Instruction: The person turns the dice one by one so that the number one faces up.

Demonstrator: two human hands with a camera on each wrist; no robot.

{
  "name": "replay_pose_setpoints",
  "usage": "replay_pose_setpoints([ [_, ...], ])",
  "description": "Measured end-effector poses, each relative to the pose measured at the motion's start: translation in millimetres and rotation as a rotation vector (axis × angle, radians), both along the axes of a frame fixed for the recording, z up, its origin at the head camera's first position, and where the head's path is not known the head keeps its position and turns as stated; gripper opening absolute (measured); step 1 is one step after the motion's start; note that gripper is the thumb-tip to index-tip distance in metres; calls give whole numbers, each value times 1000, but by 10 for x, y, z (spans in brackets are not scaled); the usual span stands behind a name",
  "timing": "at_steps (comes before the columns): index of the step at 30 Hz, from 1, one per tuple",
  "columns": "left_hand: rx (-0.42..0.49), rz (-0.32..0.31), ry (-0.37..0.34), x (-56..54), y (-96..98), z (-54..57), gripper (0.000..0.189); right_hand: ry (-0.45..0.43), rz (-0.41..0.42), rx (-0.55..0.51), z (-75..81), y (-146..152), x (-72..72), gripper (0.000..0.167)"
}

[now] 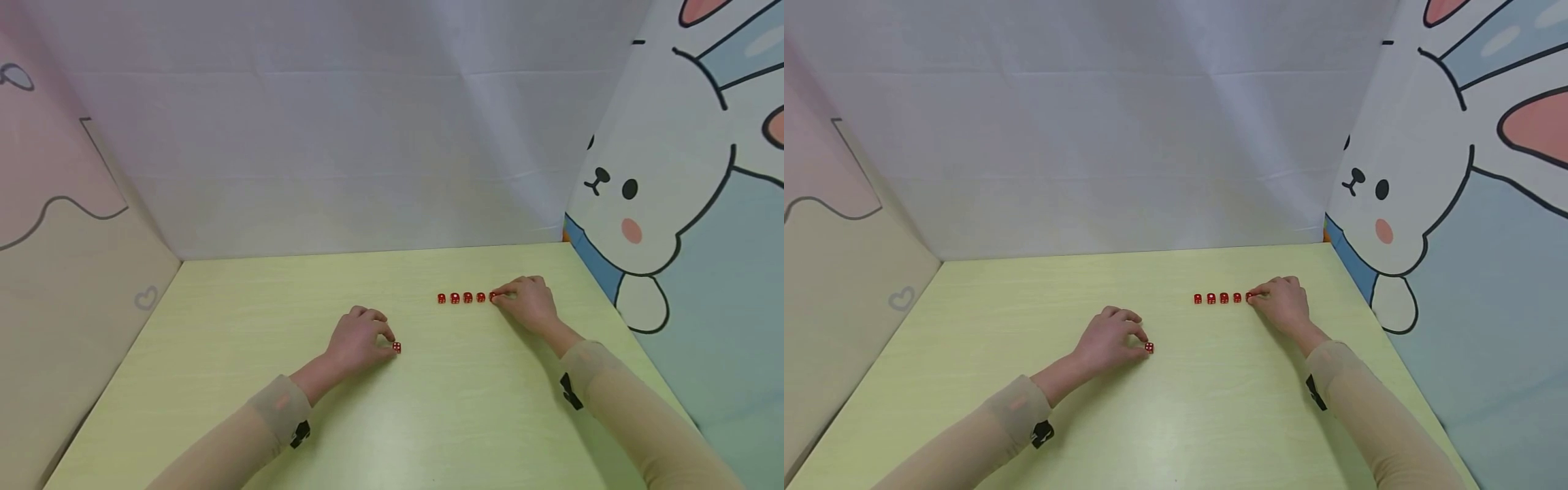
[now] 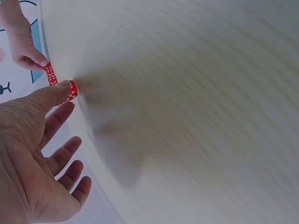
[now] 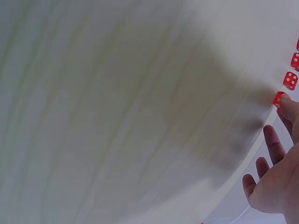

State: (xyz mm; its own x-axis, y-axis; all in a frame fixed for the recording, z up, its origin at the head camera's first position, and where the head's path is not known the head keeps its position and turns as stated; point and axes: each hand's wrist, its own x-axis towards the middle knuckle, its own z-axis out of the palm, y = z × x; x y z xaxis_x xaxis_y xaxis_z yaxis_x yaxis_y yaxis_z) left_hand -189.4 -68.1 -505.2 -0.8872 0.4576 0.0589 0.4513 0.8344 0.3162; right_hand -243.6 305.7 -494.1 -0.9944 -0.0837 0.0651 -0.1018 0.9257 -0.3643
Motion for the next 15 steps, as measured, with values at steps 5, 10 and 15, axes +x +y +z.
replay_pose_setpoints([
  [5,10,2,-4,10,9,-10,18,-1,3,5,-8,9,-2,30],
  [10,10,2,-2,17,18,-31,17,-2,2,11,-24,15,-9,30],
  [15,19,3,5,25,17,-44,15,7,5,15,-35,9,-7,29],
])
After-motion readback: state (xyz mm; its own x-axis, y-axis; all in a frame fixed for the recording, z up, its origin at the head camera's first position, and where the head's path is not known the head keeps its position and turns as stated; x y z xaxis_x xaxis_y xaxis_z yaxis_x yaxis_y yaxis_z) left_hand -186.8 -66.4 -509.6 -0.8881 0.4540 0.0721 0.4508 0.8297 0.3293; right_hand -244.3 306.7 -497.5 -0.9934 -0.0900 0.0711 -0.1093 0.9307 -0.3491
